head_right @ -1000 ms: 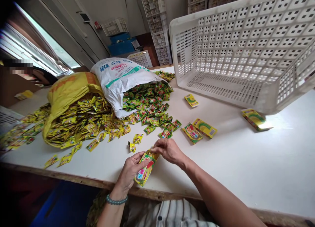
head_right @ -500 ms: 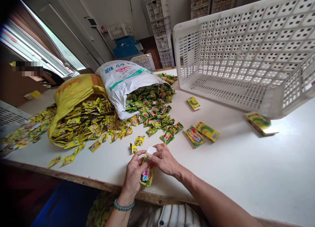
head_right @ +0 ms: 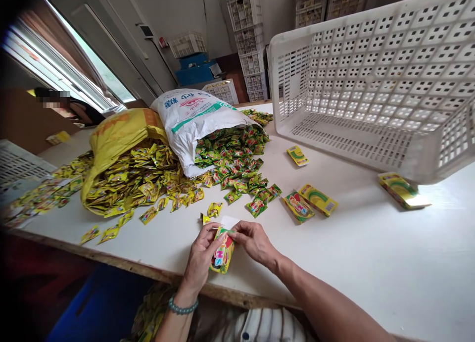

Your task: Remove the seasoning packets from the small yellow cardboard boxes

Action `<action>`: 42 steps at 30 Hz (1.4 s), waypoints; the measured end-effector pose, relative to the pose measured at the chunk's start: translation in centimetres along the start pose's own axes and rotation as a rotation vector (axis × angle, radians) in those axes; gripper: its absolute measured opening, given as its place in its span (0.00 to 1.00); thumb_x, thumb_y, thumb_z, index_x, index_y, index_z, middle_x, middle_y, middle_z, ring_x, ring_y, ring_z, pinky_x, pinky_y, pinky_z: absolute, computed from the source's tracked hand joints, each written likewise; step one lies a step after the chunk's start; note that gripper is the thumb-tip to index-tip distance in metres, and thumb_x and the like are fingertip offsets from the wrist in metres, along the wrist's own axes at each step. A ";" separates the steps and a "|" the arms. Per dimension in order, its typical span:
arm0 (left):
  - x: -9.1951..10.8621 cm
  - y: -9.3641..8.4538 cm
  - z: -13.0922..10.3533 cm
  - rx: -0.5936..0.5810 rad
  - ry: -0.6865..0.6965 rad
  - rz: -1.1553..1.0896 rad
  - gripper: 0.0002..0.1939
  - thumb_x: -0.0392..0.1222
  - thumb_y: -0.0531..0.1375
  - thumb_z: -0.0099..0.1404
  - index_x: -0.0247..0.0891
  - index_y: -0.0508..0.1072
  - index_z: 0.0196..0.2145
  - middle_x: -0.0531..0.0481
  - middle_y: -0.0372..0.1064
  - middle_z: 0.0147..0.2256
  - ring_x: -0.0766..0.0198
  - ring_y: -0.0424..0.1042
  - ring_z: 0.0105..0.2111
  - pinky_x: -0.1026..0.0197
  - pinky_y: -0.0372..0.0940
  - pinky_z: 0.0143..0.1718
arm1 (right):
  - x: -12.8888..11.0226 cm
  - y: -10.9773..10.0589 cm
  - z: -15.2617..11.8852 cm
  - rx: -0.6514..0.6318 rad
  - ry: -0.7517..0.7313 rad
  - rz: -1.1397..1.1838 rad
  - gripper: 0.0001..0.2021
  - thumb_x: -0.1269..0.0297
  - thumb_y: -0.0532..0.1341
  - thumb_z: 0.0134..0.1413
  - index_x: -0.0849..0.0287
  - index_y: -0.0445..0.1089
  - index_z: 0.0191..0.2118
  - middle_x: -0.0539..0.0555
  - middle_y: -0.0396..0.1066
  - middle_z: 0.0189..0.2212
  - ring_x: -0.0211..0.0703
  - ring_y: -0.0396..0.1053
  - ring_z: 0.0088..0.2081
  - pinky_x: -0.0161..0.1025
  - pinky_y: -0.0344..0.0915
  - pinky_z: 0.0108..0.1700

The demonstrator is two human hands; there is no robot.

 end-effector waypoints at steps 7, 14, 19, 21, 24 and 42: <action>-0.8 0.0 -0.2 0.041 0.008 -0.014 0.21 0.45 0.65 0.57 0.41 0.66 0.47 0.48 0.76 0.39 0.60 0.75 0.36 0.63 0.68 0.35 | -1.0 -0.8 0.0 -0.036 -0.034 -0.051 0.24 0.53 0.68 0.45 0.58 0.70 0.48 0.51 0.72 0.31 0.42 0.68 0.34 0.39 0.65 0.39; -0.6 0.2 -0.3 0.166 -0.009 -0.082 0.20 0.46 0.67 0.53 0.39 0.66 0.41 0.52 0.76 0.29 0.62 0.75 0.28 0.63 0.68 0.30 | -2.3 -0.4 -0.5 -0.057 -0.177 -0.346 0.19 0.49 0.58 0.58 0.61 0.77 0.32 0.56 0.75 0.33 0.43 0.69 0.37 0.39 0.64 0.42; -0.5 0.6 -0.3 0.146 -0.035 -0.063 0.21 0.47 0.68 0.53 0.38 0.68 0.42 0.49 0.77 0.31 0.61 0.76 0.29 0.63 0.68 0.30 | -1.4 -0.5 -0.1 0.076 0.007 -0.119 0.21 0.47 0.68 0.41 0.63 0.77 0.33 0.54 0.75 0.28 0.40 0.67 0.29 0.36 0.63 0.33; -0.4 0.6 -0.3 0.110 -0.048 -0.045 0.22 0.47 0.68 0.53 0.38 0.69 0.43 0.49 0.77 0.31 0.60 0.76 0.29 0.63 0.68 0.31 | -1.2 -0.8 0.0 0.083 0.050 -0.012 0.22 0.46 0.68 0.41 0.64 0.77 0.32 0.53 0.74 0.26 0.38 0.66 0.27 0.36 0.62 0.33; -0.2 0.4 -0.3 0.072 -0.056 -0.024 0.25 0.47 0.68 0.53 0.38 0.69 0.47 0.48 0.78 0.32 0.59 0.77 0.31 0.62 0.69 0.33 | -1.4 -1.2 0.0 0.036 0.067 -0.007 0.22 0.47 0.69 0.41 0.64 0.78 0.31 0.53 0.75 0.26 0.38 0.66 0.28 0.37 0.62 0.35; 1.3 -0.1 -1.0 0.177 -0.033 -0.169 0.20 0.47 0.68 0.53 0.39 0.71 0.42 0.52 0.77 0.30 0.62 0.76 0.31 0.64 0.68 0.32 | -2.2 1.4 -1.7 -0.018 -0.418 -0.525 0.17 0.52 0.55 0.62 0.52 0.74 0.50 0.55 0.74 0.36 0.45 0.66 0.40 0.42 0.62 0.46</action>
Point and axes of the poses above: each hand's wrist, its own z-axis towards the middle knuckle, its own y-axis out of the palm, x = y × z, the point moved 2 cm from there along z, towards the middle knuckle
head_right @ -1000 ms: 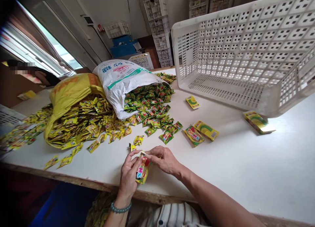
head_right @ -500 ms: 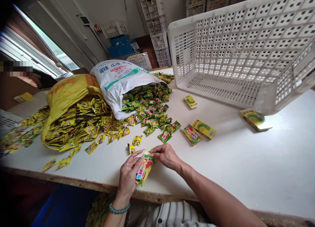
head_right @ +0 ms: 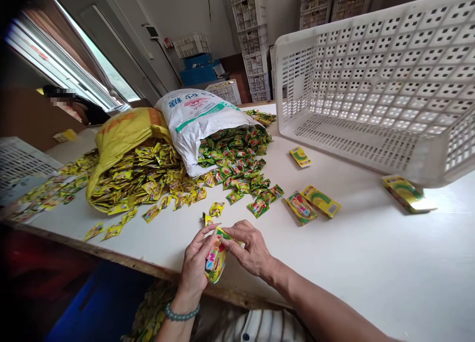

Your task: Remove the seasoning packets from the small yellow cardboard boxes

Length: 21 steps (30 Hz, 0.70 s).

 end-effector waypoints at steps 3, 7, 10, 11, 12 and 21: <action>0.3 0.0 -0.1 -0.038 -0.035 0.031 0.22 0.47 0.69 0.52 0.38 0.70 0.43 0.51 0.76 0.28 0.61 0.76 0.30 0.63 0.68 0.32 | 0.1 0.3 -0.1 -0.018 0.018 -0.029 0.18 0.52 0.54 0.63 0.51 0.71 0.53 0.55 0.73 0.39 0.45 0.66 0.42 0.41 0.62 0.47; 0.7 0.1 -0.8 -0.014 -0.083 0.023 0.28 0.48 0.70 0.48 0.39 0.69 0.45 0.51 0.76 0.27 0.59 0.75 0.28 0.62 0.67 0.30 | -0.2 1.2 -0.4 -0.063 -0.028 -0.055 0.20 0.52 0.51 0.65 0.52 0.67 0.56 0.55 0.73 0.39 0.44 0.66 0.42 0.40 0.62 0.46; 1.2 -1.3 -1.8 -0.009 -0.124 0.083 0.28 0.50 0.71 0.47 0.39 0.69 0.44 0.50 0.76 0.27 0.58 0.75 0.28 0.61 0.67 0.30 | -0.6 2.0 -0.7 -0.192 -0.123 -0.098 0.19 0.53 0.50 0.66 0.54 0.69 0.54 0.56 0.73 0.40 0.44 0.66 0.42 0.42 0.61 0.49; 1.6 -2.5 -2.0 -0.006 -0.134 0.151 0.27 0.51 0.70 0.47 0.39 0.70 0.43 0.50 0.76 0.27 0.58 0.75 0.27 0.61 0.66 0.29 | -0.5 2.1 -0.7 -0.234 -0.152 -0.115 0.19 0.54 0.50 0.66 0.54 0.70 0.53 0.56 0.73 0.42 0.44 0.67 0.43 0.42 0.61 0.50; 2.1 -4.1 -2.2 0.013 -0.136 0.251 0.26 0.52 0.70 0.47 0.39 0.71 0.41 0.49 0.76 0.27 0.57 0.74 0.26 0.61 0.66 0.28 | -0.3 2.0 -0.7 -0.253 -0.161 -0.133 0.18 0.54 0.50 0.66 0.54 0.71 0.51 0.56 0.73 0.43 0.45 0.67 0.44 0.42 0.61 0.50; 7.7 -15.8 -0.5 0.539 0.130 1.495 0.16 0.52 0.61 0.52 0.42 0.76 0.37 0.44 0.76 0.39 0.45 0.72 0.41 0.52 0.65 0.41 | 4.5 -1.7 0.9 0.099 0.302 -0.678 0.14 0.54 0.57 0.59 0.60 0.71 0.35 0.62 0.70 0.35 0.52 0.64 0.38 0.46 0.60 0.41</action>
Point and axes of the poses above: each hand's wrist, its own z-axis towards the middle knuckle, its own y-axis out of the palm, x = y × z, the point moved 2 cm from there along z, towards the middle knuckle
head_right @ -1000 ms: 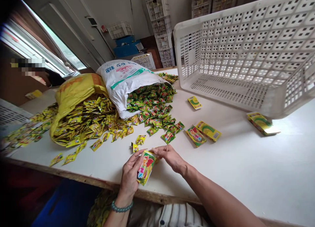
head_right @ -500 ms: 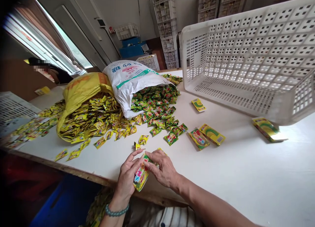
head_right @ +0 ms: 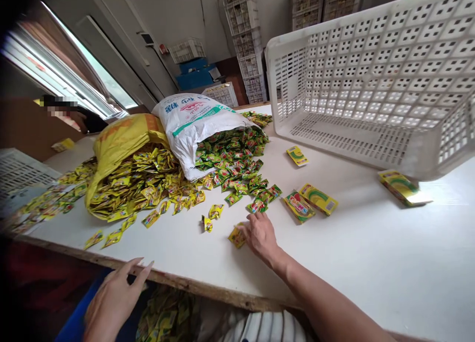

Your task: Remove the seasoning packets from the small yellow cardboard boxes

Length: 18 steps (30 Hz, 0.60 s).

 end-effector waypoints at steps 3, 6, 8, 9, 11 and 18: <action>4.8 1.7 -0.4 0.044 0.189 -0.075 0.17 0.51 0.55 0.58 0.40 0.75 0.38 0.41 0.74 0.40 0.49 0.73 0.39 0.54 0.64 0.39 | -0.3 1.2 -0.4 -0.082 -0.036 -0.079 0.09 0.59 0.64 0.51 0.59 0.68 0.31 0.61 0.69 0.36 0.53 0.63 0.39 0.44 0.59 0.40; 10.9 4.3 -0.7 -0.087 0.305 -0.296 0.11 0.49 0.56 0.60 0.43 0.75 0.32 0.45 0.74 0.34 0.56 0.73 0.31 0.60 0.62 0.33 | -0.4 1.4 -0.6 -0.138 0.026 -0.009 0.07 0.66 0.64 0.46 0.58 0.66 0.31 0.56 0.69 0.32 0.47 0.63 0.35 0.39 0.57 0.36; 14.7 5.9 -0.5 -0.162 0.333 -0.422 0.09 0.47 0.58 0.59 0.43 0.73 0.27 0.48 0.73 0.29 0.57 0.71 0.29 0.61 0.59 0.32 | 0.0 0.6 -0.3 -0.178 0.129 0.103 0.07 0.68 0.64 0.44 0.58 0.66 0.32 0.52 0.69 0.27 0.43 0.63 0.30 0.36 0.54 0.31; 16.4 6.7 -0.4 -0.186 0.327 -0.478 0.08 0.47 0.59 0.58 0.43 0.72 0.25 0.48 0.72 0.27 0.56 0.71 0.29 0.61 0.58 0.32 | 0.3 -0.1 -0.1 -0.169 0.169 0.148 0.06 0.68 0.63 0.44 0.58 0.67 0.31 0.51 0.68 0.26 0.42 0.63 0.28 0.36 0.52 0.30; 19.6 8.0 -0.6 -0.226 0.296 -0.578 0.07 0.45 0.61 0.56 0.42 0.70 0.24 0.48 0.70 0.26 0.54 0.69 0.32 0.59 0.57 0.35 | 1.1 -1.9 0.3 -0.072 0.202 0.179 0.03 0.67 0.61 0.45 0.57 0.67 0.30 0.52 0.69 0.24 0.43 0.64 0.27 0.36 0.51 0.29; 26.1 13.0 -2.5 -0.271 0.305 -0.618 0.17 0.28 0.67 0.37 0.40 0.64 0.21 0.39 0.69 0.34 0.44 0.67 0.41 0.51 0.58 0.44 | 6.9 -4.5 2.1 0.219 0.170 0.181 0.14 0.49 0.54 0.45 0.53 0.69 0.28 0.58 0.74 0.25 0.55 0.71 0.28 0.43 0.62 0.28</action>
Point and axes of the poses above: each hand's wrist, its own z-axis towards the middle knuckle, its own y-axis out of the palm, x = y × z, the point moved 2 cm from there along z, towards the middle knuckle
